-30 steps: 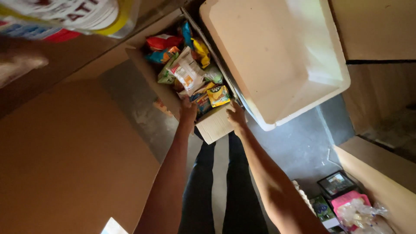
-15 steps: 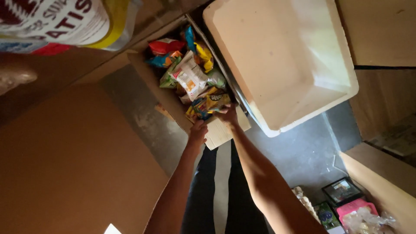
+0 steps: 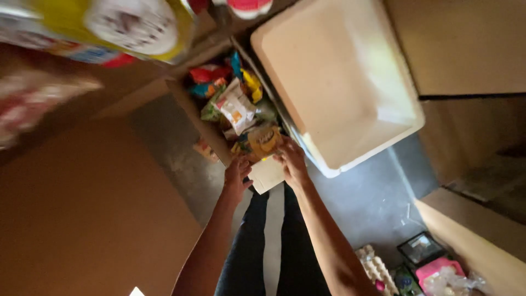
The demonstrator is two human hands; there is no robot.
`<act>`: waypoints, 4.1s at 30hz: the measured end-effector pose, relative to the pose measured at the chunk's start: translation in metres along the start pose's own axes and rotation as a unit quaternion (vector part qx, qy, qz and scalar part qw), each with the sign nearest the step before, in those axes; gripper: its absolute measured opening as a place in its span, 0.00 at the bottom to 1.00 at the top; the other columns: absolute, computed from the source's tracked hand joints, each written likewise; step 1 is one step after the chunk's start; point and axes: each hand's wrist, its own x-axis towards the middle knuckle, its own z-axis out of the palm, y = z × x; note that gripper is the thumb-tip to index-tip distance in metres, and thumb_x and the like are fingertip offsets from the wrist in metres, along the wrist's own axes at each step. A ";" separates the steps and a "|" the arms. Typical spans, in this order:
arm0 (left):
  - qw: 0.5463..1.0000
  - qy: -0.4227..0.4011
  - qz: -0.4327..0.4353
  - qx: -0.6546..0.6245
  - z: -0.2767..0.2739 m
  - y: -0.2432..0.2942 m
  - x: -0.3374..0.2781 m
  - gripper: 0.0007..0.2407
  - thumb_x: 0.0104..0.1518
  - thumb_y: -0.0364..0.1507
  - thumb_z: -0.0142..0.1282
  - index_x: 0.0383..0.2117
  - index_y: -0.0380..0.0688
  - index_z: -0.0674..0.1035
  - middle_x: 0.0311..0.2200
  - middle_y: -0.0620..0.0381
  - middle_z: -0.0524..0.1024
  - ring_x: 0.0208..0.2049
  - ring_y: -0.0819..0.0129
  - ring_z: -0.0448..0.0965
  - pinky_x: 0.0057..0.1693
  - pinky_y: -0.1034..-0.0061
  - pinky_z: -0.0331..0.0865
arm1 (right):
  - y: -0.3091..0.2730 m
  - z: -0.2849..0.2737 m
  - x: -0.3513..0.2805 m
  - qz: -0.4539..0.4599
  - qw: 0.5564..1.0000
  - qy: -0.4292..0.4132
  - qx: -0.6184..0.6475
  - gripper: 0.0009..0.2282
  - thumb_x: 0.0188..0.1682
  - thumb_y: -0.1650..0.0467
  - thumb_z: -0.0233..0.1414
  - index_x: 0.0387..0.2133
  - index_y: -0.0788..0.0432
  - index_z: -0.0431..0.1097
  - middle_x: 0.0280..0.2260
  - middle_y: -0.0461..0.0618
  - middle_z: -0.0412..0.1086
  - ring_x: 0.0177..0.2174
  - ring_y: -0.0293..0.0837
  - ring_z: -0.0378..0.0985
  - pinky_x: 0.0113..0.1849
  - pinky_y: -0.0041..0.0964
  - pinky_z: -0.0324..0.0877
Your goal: Organizing and restocking various condiments, seasoning packets, and canned goods on shelves in a storage room.
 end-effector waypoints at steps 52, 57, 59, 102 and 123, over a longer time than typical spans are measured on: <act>0.799 -0.508 0.284 0.152 0.172 0.184 -0.391 0.19 0.56 0.23 0.59 0.54 0.39 0.73 0.44 0.55 0.80 0.44 0.66 0.82 0.51 0.65 0.78 | -0.313 0.058 -0.230 -0.099 0.903 -0.404 0.104 0.37 0.46 0.48 0.52 0.58 0.66 0.63 0.55 0.59 0.71 0.52 0.53 0.75 0.53 0.52 0.72; 0.682 -0.474 0.420 0.366 0.165 0.180 -0.399 0.23 0.55 0.23 0.62 0.59 0.37 0.73 0.50 0.56 0.78 0.52 0.69 0.74 0.58 0.68 0.70 | -0.348 0.032 -0.157 -0.084 0.939 -0.263 0.207 0.28 0.53 0.56 0.51 0.57 0.68 0.62 0.55 0.64 0.69 0.52 0.58 0.75 0.55 0.54 0.69; 0.655 -0.493 0.414 0.395 0.161 0.186 -0.392 0.23 0.56 0.27 0.63 0.59 0.36 0.73 0.51 0.56 0.78 0.54 0.68 0.74 0.60 0.67 0.69 | -0.361 0.036 -0.172 -0.122 0.935 -0.268 0.196 0.24 0.54 0.61 0.52 0.57 0.66 0.62 0.54 0.61 0.69 0.51 0.56 0.75 0.55 0.54 0.70; 0.710 -0.547 0.416 0.154 0.236 0.222 -0.494 0.18 0.65 0.23 0.53 0.61 0.36 0.69 0.51 0.51 0.78 0.47 0.70 0.81 0.52 0.71 0.78 | -0.391 0.073 -0.305 -0.338 0.861 -0.374 0.069 0.25 0.52 0.64 0.54 0.60 0.64 0.61 0.54 0.52 0.72 0.53 0.46 0.75 0.53 0.49 0.72; 0.657 -0.494 0.537 0.190 0.243 0.211 -0.508 0.11 0.68 0.27 0.53 0.51 0.32 0.75 0.41 0.56 0.82 0.40 0.78 0.80 0.45 0.78 0.77 | -0.444 0.109 -0.339 -0.538 0.825 -0.172 0.012 0.08 0.56 0.72 0.57 0.43 0.67 0.73 0.40 0.47 0.77 0.39 0.35 0.77 0.43 0.33 0.75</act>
